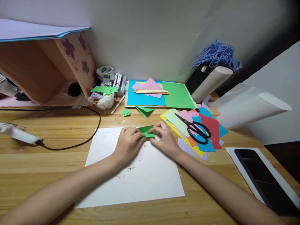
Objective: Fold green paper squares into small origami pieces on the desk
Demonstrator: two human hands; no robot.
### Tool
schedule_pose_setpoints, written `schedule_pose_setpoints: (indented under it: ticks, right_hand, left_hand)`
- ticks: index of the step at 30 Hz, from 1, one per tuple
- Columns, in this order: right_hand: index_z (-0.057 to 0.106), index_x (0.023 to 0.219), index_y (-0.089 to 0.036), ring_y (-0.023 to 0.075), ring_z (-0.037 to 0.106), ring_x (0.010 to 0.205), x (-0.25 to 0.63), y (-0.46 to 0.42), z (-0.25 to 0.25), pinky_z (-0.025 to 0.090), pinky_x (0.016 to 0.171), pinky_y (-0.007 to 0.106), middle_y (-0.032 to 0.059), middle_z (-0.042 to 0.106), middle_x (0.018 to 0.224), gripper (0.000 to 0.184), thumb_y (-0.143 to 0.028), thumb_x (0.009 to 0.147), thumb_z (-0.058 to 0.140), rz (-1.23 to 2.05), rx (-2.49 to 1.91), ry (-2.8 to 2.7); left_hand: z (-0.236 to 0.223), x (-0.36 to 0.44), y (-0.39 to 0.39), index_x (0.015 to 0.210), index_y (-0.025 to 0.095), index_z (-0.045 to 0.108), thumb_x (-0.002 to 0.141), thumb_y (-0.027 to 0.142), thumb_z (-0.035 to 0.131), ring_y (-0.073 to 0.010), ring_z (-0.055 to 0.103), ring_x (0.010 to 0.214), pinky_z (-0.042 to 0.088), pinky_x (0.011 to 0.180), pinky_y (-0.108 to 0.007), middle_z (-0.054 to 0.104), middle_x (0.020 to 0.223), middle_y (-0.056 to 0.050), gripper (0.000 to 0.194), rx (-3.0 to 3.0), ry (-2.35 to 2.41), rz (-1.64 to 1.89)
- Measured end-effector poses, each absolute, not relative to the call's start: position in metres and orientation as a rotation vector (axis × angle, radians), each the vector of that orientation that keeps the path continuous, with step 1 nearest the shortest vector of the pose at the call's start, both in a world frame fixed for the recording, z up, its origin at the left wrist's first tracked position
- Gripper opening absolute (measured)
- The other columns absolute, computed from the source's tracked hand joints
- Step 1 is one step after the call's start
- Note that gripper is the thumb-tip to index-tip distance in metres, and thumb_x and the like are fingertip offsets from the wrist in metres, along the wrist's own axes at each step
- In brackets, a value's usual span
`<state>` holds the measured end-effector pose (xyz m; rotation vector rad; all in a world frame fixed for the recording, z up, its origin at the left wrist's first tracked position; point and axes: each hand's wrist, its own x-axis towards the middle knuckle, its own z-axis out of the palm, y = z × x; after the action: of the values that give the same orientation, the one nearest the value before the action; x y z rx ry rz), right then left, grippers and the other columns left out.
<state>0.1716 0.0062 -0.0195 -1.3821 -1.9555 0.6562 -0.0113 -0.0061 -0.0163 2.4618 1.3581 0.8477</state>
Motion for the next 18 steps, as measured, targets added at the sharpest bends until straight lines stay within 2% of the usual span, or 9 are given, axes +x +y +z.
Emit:
schedule_pose_setpoints:
  ticks: [5, 10, 18]
  right_hand:
    - [0.064, 0.080, -0.022, 0.0192, 0.053, 0.083, 0.1734, 0.0052, -0.0143, 0.042, 0.079, 0.036, 0.0028, 0.052, 0.085, 0.018, -0.032, 0.066, 0.070, 0.568, -1.335, -2.030]
    - [0.064, 0.074, -0.021, 0.0177, 0.055, 0.082, 0.1756, 0.0086, -0.0166, 0.044, 0.074, 0.032, 0.0036, 0.056, 0.084, 0.008, -0.029, 0.075, 0.063, 0.687, -1.254, -1.958]
    - [0.061, 0.071, -0.019, 0.0163, 0.055, 0.078, 0.1762, 0.0130, -0.0224, 0.042, 0.069, 0.030, 0.0027, 0.057, 0.081, 0.014, -0.031, 0.078, 0.060, 0.780, -1.339, -1.900]
  left_hand:
    - [-0.0189, -0.0124, -0.0047, 0.079, 0.019, 0.064, 0.087, 0.028, 0.048, -0.0156, 0.053, 0.073, 0.038, 0.072, -0.031, 0.063, 0.078, -0.003, 0.021, 2.464, 1.346, 0.808]
    - [-0.0191, -0.0130, -0.0028, 0.079, 0.018, 0.063, 0.087, 0.030, 0.048, -0.0168, 0.052, 0.073, 0.039, 0.068, -0.030, 0.060, 0.079, -0.004, 0.021, 2.354, 1.395, 0.767]
    - [-0.0145, -0.0133, 0.0006, 0.073, 0.018, 0.057, 0.084, 0.035, 0.052, -0.0155, 0.050, 0.070, 0.035, 0.063, -0.028, 0.056, 0.074, -0.001, 0.021, 2.196, 1.534, 0.734]
